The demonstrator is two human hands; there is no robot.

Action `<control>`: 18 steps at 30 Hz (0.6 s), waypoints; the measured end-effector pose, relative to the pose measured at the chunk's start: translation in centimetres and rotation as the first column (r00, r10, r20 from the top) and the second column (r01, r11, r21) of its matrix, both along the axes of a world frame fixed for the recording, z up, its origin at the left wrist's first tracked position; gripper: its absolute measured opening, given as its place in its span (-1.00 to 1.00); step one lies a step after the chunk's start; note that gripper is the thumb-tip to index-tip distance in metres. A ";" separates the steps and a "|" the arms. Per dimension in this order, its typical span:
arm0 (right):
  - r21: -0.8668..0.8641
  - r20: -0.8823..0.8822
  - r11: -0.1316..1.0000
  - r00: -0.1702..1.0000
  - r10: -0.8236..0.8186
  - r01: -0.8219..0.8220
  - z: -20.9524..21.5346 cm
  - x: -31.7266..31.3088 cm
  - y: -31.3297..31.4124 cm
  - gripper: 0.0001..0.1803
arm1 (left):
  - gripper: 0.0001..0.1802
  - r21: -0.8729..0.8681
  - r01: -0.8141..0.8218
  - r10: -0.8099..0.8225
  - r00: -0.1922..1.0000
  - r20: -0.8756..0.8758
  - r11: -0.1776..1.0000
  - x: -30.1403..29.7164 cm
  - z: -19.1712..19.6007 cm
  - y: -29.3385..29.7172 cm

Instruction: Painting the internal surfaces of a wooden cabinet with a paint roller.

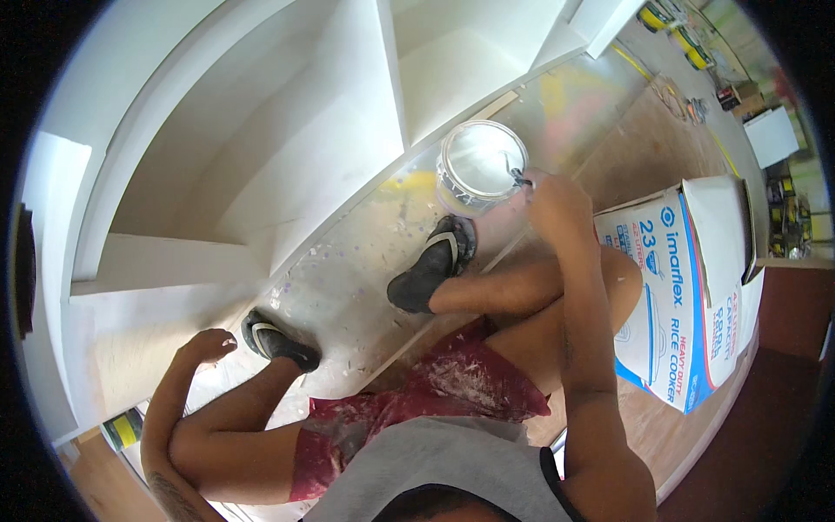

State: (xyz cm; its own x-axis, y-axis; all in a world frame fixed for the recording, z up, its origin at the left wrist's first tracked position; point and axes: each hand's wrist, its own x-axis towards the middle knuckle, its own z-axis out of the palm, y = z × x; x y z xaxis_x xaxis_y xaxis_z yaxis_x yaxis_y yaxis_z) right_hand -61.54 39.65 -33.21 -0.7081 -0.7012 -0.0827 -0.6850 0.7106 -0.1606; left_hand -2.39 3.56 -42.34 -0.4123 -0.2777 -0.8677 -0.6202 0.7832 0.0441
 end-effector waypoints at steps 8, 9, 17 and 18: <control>0.025 0.012 0.999 0.999 -0.047 0.047 0.9 0.4 -0.6 -0.80 | -0.60 0.009 -0.033 0.033 0.999 0.029 0.999 -0.2 0.7 0.5; 0.017 0.027 1.000 0.999 -0.017 0.016 1.1 0.5 -0.6 -0.80 | -0.60 0.012 -0.076 0.077 0.997 -0.021 0.997 -0.2 0.6 0.6; 0.060 -0.019 0.997 0.998 -0.054 0.055 1.0 0.5 -0.8 -0.77 | -0.59 0.033 -0.028 0.028 1.000 -0.007 0.999 0.1 -0.3 0.8; 0.037 -0.014 0.999 1.000 -0.020 0.020 1.1 0.5 -0.7 -0.77 | -0.58 0.032 -0.054 0.055 0.998 -0.020 0.998 0.2 -0.4 0.7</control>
State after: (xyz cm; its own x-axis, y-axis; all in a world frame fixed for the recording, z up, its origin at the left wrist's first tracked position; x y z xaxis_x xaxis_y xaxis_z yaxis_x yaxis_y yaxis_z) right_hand -61.01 38.99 -32.16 -0.7232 -0.6836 -0.0984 -0.6726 0.7294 -0.1249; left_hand -2.23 4.28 -42.70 -0.4154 -0.2729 -0.8678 -0.6605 0.7464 0.0814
